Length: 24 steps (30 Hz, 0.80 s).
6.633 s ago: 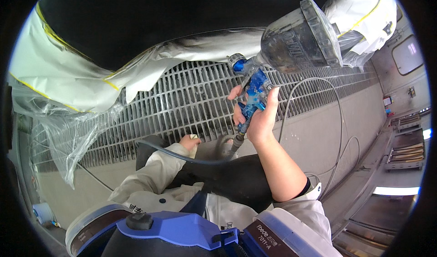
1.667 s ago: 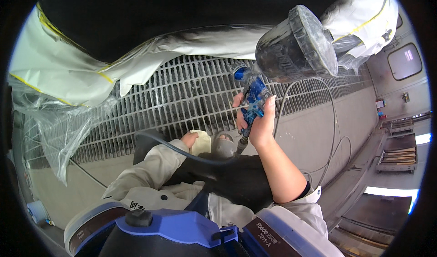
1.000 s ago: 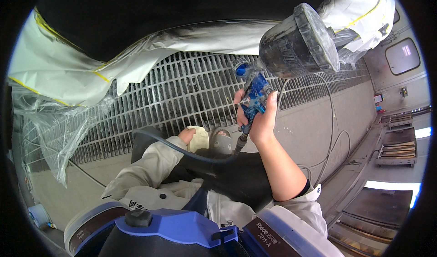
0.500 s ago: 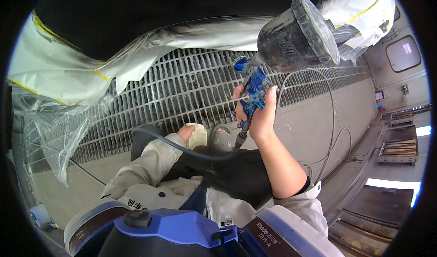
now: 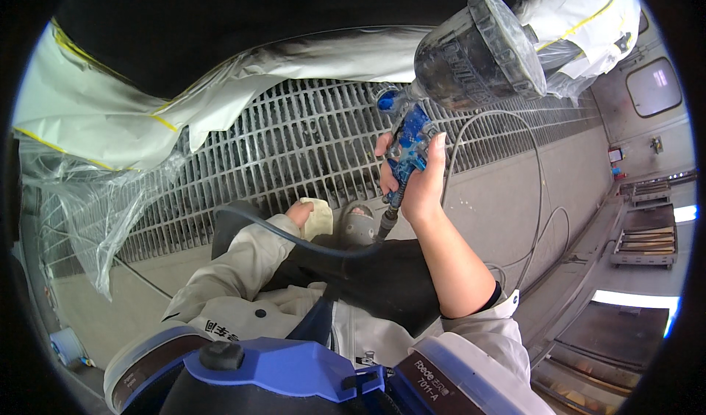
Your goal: The person uses a spray gun to apply black paint to a car door in a paint booth. The door is masked with white protective sheeting and yellow tape. The person moves the spray gun in steady horizontal passes across the door surface.
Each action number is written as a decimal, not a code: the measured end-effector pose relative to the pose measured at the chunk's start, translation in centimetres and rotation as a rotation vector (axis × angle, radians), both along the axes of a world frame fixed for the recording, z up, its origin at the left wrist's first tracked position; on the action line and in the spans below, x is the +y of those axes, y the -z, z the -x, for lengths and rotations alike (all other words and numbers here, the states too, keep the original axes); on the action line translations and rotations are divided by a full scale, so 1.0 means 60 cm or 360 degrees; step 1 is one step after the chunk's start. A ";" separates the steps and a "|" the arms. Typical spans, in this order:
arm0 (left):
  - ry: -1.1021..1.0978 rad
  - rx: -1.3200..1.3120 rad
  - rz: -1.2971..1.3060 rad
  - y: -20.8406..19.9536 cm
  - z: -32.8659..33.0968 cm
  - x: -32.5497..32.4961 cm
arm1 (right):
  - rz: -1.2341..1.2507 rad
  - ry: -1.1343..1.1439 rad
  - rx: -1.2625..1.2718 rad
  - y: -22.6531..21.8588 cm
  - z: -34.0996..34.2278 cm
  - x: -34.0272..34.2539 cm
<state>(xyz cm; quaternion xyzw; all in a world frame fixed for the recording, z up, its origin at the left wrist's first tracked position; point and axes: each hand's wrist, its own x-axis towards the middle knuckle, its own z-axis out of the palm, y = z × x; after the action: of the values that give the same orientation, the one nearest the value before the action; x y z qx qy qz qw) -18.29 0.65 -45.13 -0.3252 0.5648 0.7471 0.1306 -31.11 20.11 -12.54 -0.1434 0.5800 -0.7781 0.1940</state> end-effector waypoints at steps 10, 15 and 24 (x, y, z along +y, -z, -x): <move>0.0143 -0.0014 0.0243 0.039 0.000 -0.018 | 0.0002 0.0000 -0.0019 -0.003 0.001 -0.011; 0.0119 0.0028 0.0137 0.098 0.006 -0.023 | -0.0008 0.0005 -0.0040 -0.003 0.000 -0.014; -0.0044 0.0032 -0.0146 0.136 -0.004 -0.019 | -0.0017 0.0000 -0.0041 -0.003 0.001 -0.020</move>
<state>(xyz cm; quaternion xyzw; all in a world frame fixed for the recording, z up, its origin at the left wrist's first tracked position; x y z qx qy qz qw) -18.05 -0.46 -53.27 -0.3193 0.5267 0.7771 0.1295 -31.16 18.93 -12.39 -0.1323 0.5817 -0.7766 0.2023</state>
